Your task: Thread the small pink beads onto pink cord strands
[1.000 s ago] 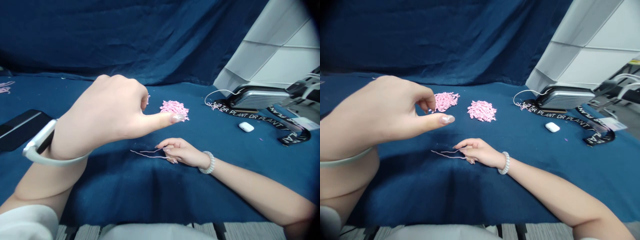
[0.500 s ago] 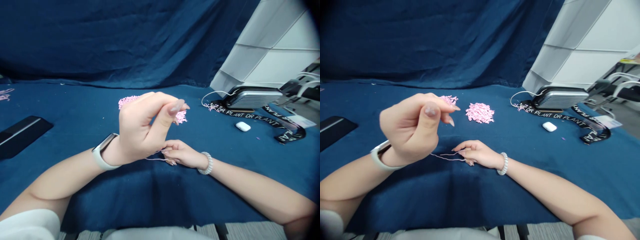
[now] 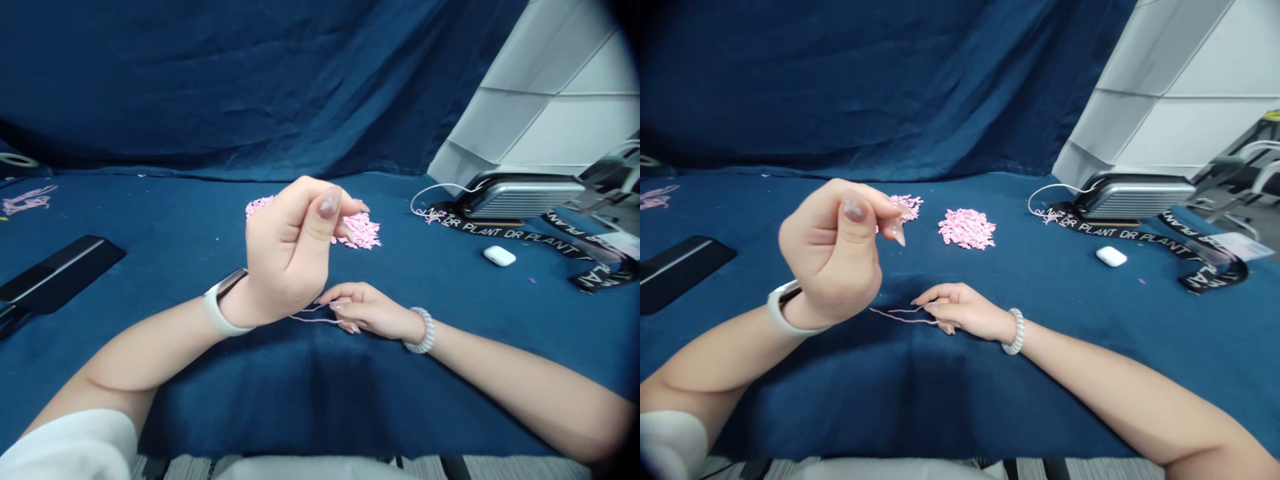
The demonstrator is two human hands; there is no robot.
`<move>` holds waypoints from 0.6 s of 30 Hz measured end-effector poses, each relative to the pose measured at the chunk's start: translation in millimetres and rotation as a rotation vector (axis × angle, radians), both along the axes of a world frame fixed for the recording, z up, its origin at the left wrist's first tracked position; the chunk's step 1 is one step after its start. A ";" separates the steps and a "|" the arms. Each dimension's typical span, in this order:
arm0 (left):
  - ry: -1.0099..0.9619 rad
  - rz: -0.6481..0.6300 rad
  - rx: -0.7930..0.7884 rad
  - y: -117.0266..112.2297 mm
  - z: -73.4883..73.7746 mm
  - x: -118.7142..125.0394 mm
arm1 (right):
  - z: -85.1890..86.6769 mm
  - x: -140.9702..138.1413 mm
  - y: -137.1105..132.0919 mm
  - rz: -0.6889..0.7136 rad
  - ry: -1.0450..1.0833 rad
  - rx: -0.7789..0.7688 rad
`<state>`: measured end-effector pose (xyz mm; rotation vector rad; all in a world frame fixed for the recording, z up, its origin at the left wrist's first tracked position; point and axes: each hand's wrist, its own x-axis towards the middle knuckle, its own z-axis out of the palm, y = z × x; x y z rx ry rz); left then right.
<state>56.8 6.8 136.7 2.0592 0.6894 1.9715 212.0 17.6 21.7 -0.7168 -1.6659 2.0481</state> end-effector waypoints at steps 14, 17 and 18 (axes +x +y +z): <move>0.046 0.100 0.091 -1.8 -1.9 1.1 | -2.0 -0.1 0.3 0.007 0.003 -0.038; 0.056 0.118 0.092 -2.2 -1.6 0.9 | -1.5 0.1 0.3 0.008 -0.003 -0.037; 0.066 0.126 0.098 -2.2 -1.8 0.8 | -1.3 0.2 0.3 0.007 -0.006 -0.036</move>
